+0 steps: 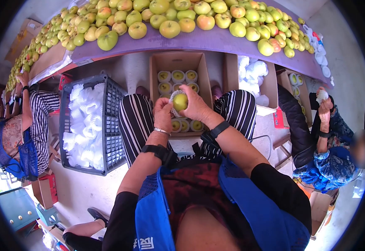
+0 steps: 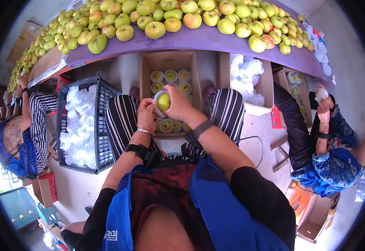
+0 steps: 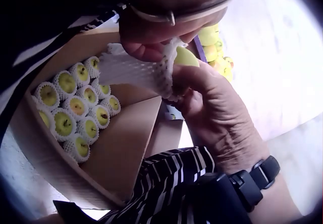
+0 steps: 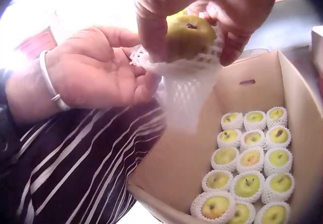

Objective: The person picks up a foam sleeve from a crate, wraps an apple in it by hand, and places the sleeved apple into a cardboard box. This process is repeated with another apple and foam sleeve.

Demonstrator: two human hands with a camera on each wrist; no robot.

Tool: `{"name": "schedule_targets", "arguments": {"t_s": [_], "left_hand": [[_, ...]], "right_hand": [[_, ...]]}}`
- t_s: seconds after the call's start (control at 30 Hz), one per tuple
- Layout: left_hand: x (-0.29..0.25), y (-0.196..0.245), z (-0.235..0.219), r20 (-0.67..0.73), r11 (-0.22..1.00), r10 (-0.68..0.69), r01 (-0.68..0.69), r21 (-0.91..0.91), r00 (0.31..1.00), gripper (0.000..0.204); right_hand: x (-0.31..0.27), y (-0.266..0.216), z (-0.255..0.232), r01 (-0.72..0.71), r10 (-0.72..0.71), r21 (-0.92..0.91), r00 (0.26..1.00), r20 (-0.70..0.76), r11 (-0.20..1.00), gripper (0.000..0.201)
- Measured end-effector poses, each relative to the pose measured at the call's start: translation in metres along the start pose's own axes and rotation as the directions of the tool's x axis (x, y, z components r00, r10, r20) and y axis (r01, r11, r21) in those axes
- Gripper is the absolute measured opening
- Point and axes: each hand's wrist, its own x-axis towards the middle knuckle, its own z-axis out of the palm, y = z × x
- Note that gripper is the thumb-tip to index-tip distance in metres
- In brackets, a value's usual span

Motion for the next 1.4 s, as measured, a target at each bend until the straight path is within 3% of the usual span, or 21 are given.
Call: {"name": "schedule_targets", "arguments": {"t_s": [0.07, 0.13, 0.27, 0.33, 0.43, 0.47, 0.53, 0.6, 0.63, 0.7, 0.73, 0.8, 0.93, 1.0, 1.03, 1.1, 1.13, 1.2, 1.23, 1.3, 1.4], "left_hand": [[0.004, -0.007, -0.005, 0.044, 0.999, 0.037, -0.037, -0.004, 0.998, 0.006], [0.008, -0.017, -0.009, 0.191, 0.893, 0.298, -0.344, 0.290, 0.935, 0.010], [0.011, -0.018, -0.009, 0.174, 0.875, 0.300, -0.343, 0.340, 0.938, 0.015], [-0.005, 0.004, 0.010, -0.028, 0.973, 0.023, -0.016, 0.230, 0.999, 0.019], [0.002, -0.001, 0.001, 0.030, 0.959, -0.022, 0.013, 0.284, 0.999, 0.026], [0.001, 0.003, 0.002, 0.027, 0.958, -0.019, 0.011, 0.285, 0.999, 0.026], [-0.002, 0.012, 0.004, -0.025, 0.994, -0.105, 0.105, 0.038, 0.994, 0.029], [-0.001, 0.010, 0.003, -0.017, 0.996, -0.086, 0.086, -0.030, 0.996, 0.030], [0.000, 0.008, 0.003, -0.008, 0.993, -0.071, 0.070, -0.099, 0.997, 0.031], [0.000, 0.009, 0.005, -0.004, 0.992, -0.052, 0.051, -0.116, 0.999, 0.030], [0.000, 0.009, 0.005, 0.001, 0.991, -0.032, 0.032, -0.134, 0.999, 0.029], [-0.003, 0.012, 0.007, 0.022, 0.991, -0.034, 0.036, -0.125, 0.999, 0.029], [-0.003, 0.011, 0.007, 0.056, 0.995, -0.015, 0.021, -0.100, 0.998, 0.029], [-0.004, 0.014, 0.009, 0.016, 0.995, -0.037, 0.039, -0.088, 0.999, 0.029], [-0.005, 0.015, 0.009, -0.025, 0.995, -0.059, 0.057, -0.076, 0.998, 0.030], [-0.004, 0.013, 0.006, 0.015, 0.996, -0.049, 0.050, -0.078, 0.999, 0.030], [-0.003, 0.012, 0.005, 0.057, 0.996, -0.039, 0.043, -0.078, 0.998, 0.030], [-0.004, 0.011, 0.006, 0.079, 0.997, -0.020, 0.026, -0.066, 0.997, 0.030], [-0.005, 0.010, 0.007, 0.098, 0.998, -0.001, 0.007, -0.057, 0.995, 0.029], [-0.006, 0.011, 0.010, 0.047, 0.992, -0.029, 0.035, -0.125, 0.998, 0.025], [-0.002, 0.005, 0.002, 0.000, 0.982, -0.080, 0.078, -0.171, 0.997, 0.015]], "right_hand": [[0.000, -0.003, -0.005, -0.030, 0.030, -0.014, 1.000, 0.000, 0.999, 0.076], [0.000, -0.004, -0.007, -0.066, 0.066, -0.022, 0.998, -0.007, 0.998, 0.076], [-0.001, -0.004, -0.007, 0.002, 0.006, -0.138, 0.998, 0.060, 0.990, 0.076], [-0.003, -0.008, -0.007, 0.061, -0.044, -0.179, 0.994, 0.096, 0.982, 0.076], [-0.006, -0.006, -0.008, 0.160, -0.153, -0.114, 0.986, 0.072, 0.980, 0.074], [-0.004, -0.003, -0.007, 0.160, -0.160, 0.014, 0.987, 0.026, 0.987, 0.073], [-0.004, 0.002, -0.008, 0.165, -0.164, 0.143, 0.986, -0.020, 0.976, 0.072], [-0.006, 0.001, -0.014, -0.011, 0.038, 0.380, 0.997, -0.065, 0.925, 0.057], [-0.005, 0.010, -0.011, -0.010, 0.038, 0.380, 0.997, -0.065, 0.925, 0.057], [-0.002, 0.023, -0.005, -0.208, 0.226, 0.442, 0.974, 0.013, 0.873, 0.037], [-0.004, 0.029, -0.003, -0.211, 0.229, 0.441, 0.973, 0.013, 0.872, 0.037], [-0.003, 0.017, -0.010, -0.305, 0.351, 0.654, 0.934, 0.065, 0.692, 0.027], [0.000, 0.031, -0.004, -0.308, 0.355, 0.558, 0.934, 0.025, 0.771, 0.026], [0.000, 0.025, -0.007, -0.211, 0.220, 0.360, 0.975, 0.017, 0.909, 0.034], [-0.001, 0.022, -0.008, -0.212, 0.221, 0.360, 0.975, 0.018, 0.909, 0.034], [-0.003, 0.005, -0.011, 0.124, -0.090, 0.206, 0.982, -0.165, 0.971, 0.045], [-0.004, 0.004, -0.009, 0.123, -0.089, 0.207, 0.982, -0.166, 0.971, 0.045], [-0.004, 0.003, -0.007, -0.005, -0.001, 0.231, 1.000, 0.029, 0.973, 0.058], [-0.004, 0.003, -0.009, -0.006, 0.000, 0.231, 1.000, 0.026, 0.973, 0.058], [-0.002, 0.002, -0.015, -0.135, 0.110, 0.428, 0.990, 0.083, 0.893, 0.059], [-0.001, 0.002, -0.016, -0.153, 0.131, 0.434, 0.988, 0.081, 0.888, 0.058]]}}
